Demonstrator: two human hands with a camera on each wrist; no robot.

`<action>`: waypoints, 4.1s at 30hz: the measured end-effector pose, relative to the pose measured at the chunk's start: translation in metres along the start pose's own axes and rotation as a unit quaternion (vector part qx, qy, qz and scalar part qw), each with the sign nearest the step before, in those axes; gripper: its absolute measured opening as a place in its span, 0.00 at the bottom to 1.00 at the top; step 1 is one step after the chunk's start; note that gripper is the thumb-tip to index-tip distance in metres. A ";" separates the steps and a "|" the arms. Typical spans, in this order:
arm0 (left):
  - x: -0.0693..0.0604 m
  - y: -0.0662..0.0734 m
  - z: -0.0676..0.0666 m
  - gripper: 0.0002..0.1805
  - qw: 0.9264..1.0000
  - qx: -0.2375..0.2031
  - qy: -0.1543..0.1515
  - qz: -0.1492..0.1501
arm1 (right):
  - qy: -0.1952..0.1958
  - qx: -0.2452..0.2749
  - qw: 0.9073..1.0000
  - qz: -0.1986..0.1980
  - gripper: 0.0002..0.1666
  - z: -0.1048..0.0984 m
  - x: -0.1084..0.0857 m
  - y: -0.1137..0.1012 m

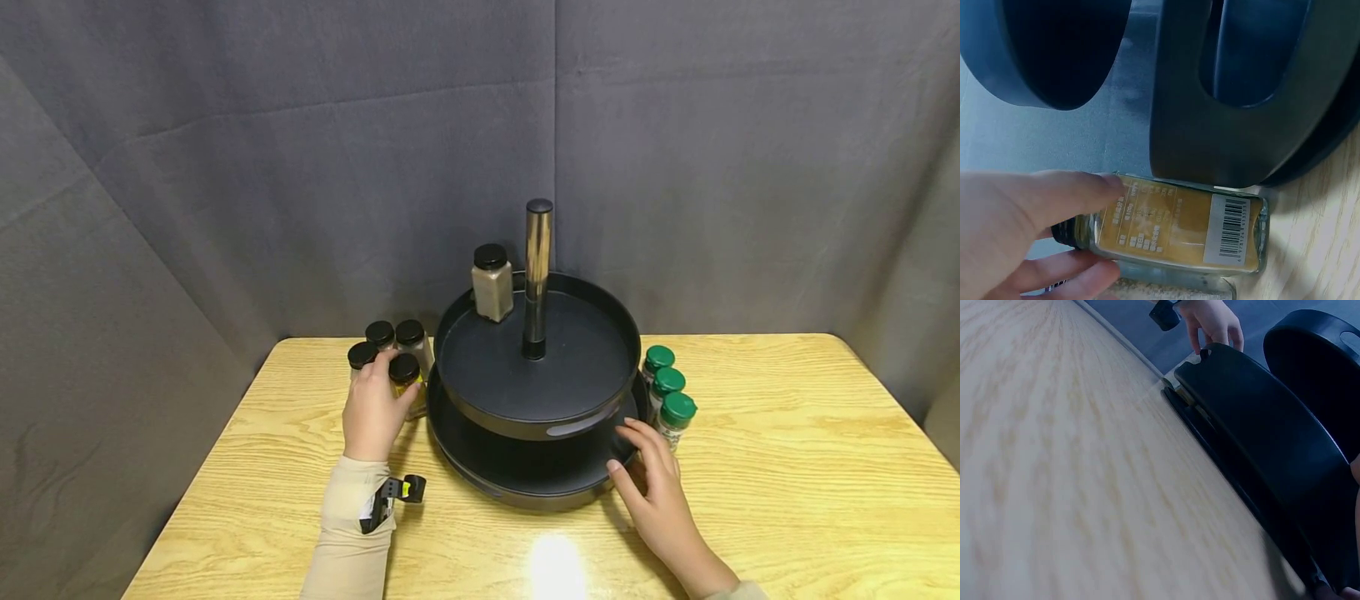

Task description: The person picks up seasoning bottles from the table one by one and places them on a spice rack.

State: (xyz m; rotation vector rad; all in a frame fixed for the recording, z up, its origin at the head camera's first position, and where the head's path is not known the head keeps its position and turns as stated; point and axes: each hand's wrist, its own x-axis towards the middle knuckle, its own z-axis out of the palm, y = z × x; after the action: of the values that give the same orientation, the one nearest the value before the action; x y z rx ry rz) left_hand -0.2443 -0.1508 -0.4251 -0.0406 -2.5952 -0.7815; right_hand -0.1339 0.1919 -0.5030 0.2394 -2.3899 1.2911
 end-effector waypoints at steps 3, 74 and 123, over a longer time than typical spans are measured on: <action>-0.001 0.000 -0.001 0.33 1.000 0.001 -0.007 0.002 | 0.000 -0.001 1.000 -0.002 0.24 0.000 0.000 0.000; 0.000 -0.018 -0.010 0.26 0.989 -0.091 -0.109 -0.030 | 0.007 -0.007 1.000 -0.010 0.23 0.001 -0.001 0.001; 0.002 -0.009 -0.021 0.22 0.993 -0.116 0.031 0.015 | 0.003 -0.002 1.000 -0.005 0.22 0.001 0.000 -0.001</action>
State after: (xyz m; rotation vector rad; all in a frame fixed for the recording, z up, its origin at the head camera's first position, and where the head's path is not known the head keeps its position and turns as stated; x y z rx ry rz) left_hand -0.2395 -0.1694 -0.4129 -0.1228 -2.4276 -1.0513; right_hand -0.1342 0.1908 -0.5027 0.2462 -2.3835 1.2818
